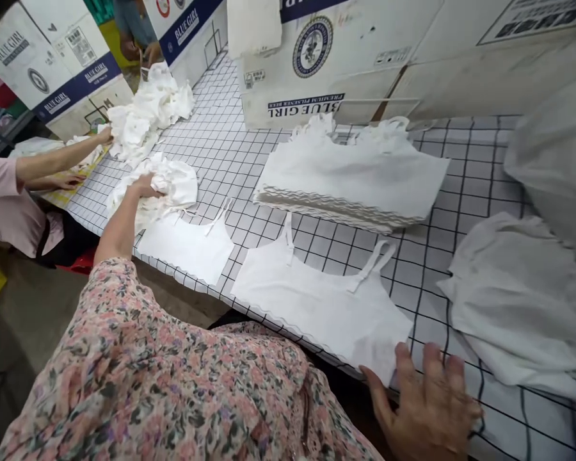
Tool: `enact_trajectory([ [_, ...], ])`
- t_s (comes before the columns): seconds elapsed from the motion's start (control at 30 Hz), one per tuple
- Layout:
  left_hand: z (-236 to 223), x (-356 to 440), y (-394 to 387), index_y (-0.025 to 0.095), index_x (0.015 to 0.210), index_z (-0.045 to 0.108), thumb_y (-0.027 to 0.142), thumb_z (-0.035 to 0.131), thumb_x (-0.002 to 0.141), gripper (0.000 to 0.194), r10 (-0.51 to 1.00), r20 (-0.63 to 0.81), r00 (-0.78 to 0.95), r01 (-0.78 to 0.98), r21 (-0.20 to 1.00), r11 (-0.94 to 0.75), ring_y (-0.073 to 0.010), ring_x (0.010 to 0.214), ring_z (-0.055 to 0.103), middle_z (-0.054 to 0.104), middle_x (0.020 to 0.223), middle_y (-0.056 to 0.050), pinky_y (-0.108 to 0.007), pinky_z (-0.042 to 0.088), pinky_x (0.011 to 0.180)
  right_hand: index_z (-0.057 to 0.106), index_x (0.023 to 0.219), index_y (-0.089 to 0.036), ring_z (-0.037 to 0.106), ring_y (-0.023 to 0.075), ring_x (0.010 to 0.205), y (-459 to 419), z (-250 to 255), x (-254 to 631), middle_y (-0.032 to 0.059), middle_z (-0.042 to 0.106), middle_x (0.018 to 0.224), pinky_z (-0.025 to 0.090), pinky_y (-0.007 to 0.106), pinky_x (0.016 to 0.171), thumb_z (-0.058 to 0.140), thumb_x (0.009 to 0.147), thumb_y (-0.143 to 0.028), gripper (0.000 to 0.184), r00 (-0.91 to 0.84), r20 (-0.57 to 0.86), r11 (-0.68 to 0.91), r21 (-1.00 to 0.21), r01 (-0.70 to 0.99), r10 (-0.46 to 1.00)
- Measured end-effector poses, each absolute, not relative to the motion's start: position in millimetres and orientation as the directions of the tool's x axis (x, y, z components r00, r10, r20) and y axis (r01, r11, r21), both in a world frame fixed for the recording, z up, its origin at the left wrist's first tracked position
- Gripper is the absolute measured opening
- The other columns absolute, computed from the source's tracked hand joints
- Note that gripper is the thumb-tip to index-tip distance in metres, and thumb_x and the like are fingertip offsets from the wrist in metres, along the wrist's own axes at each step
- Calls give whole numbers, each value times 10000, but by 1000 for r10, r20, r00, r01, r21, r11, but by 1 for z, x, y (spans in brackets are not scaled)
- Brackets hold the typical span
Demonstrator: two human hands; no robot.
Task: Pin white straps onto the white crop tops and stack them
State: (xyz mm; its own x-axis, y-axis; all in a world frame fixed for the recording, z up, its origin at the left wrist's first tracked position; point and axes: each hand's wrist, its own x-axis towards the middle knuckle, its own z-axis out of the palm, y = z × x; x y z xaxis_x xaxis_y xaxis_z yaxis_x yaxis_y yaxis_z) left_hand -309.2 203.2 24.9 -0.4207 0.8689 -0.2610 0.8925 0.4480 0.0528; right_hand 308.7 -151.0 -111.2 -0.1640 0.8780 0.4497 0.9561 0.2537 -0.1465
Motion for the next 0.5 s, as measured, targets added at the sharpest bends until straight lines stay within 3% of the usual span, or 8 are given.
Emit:
enact_trajectory([
  [0.07, 21, -307, 199, 81, 1616, 444, 720, 952, 446, 1427, 887, -161, -433, 892, 64, 447, -505, 1549, 433, 458, 1693, -271, -616, 335, 1293, 146, 1790, -285, 498, 558, 1500, -151, -109, 304, 189, 336, 1748, 601, 715, 1022, 737, 964, -280, 1015, -125, 451, 232, -192, 953, 884],
  [0.17, 27, -304, 187, 146, 1602, 465, 752, 848, 592, 1238, 878, -50, -477, 874, 83, 480, -460, 1506, 493, 536, 1660, -186, -574, 385, 1246, 141, 1790, -291, 520, 539, 1486, -141, -101, 301, 175, 342, 1745, 615, 698, 1016, 727, 975, -268, 1004, -160, 461, 269, -180, 946, 873],
  [0.27, 57, -301, 183, 151, 1547, 520, 853, 740, 653, 1158, 858, 137, -496, 855, 251, 454, -378, 1496, 517, 666, 1546, -91, -511, 398, 1214, 126, 1792, -247, 544, 517, 1478, -123, -89, 308, 217, 396, 1712, 615, 665, 1018, 724, 987, -252, 1002, -286, 461, 376, -112, 920, 840],
  [0.33, 95, -300, 188, 131, 1520, 526, 940, 602, 722, 1139, 868, 247, -432, 879, 331, 343, -278, 1555, 450, 726, 1464, -13, -441, 337, 1259, 116, 1791, -230, 540, 507, 1489, -108, -80, 316, 230, 413, 1702, 603, 653, 1035, 713, 997, -247, 994, -352, 465, 432, -75, 899, 812],
  [0.4, 141, -296, 196, 158, 1460, 576, 963, 486, 801, 1044, 911, 287, -296, 928, 313, 203, -174, 1634, 318, 749, 1417, 74, -335, 222, 1326, 120, 1790, -216, 550, 498, 1484, -93, -72, 321, 233, 419, 1701, 605, 628, 1033, 706, 1006, -257, 979, -401, 480, 479, -46, 877, 780],
  [0.5, 202, -272, 199, 158, 1362, 645, 920, 500, 863, 922, 950, 311, -26, 973, 227, -47, -162, 1703, 135, 730, 1448, 92, -296, 86, 1378, 141, 1788, -215, 600, 481, 1441, -67, -65, 320, 234, 474, 1671, 609, 603, 1026, 682, 1030, -261, 932, -431, 536, 543, -61, 838, 726],
])
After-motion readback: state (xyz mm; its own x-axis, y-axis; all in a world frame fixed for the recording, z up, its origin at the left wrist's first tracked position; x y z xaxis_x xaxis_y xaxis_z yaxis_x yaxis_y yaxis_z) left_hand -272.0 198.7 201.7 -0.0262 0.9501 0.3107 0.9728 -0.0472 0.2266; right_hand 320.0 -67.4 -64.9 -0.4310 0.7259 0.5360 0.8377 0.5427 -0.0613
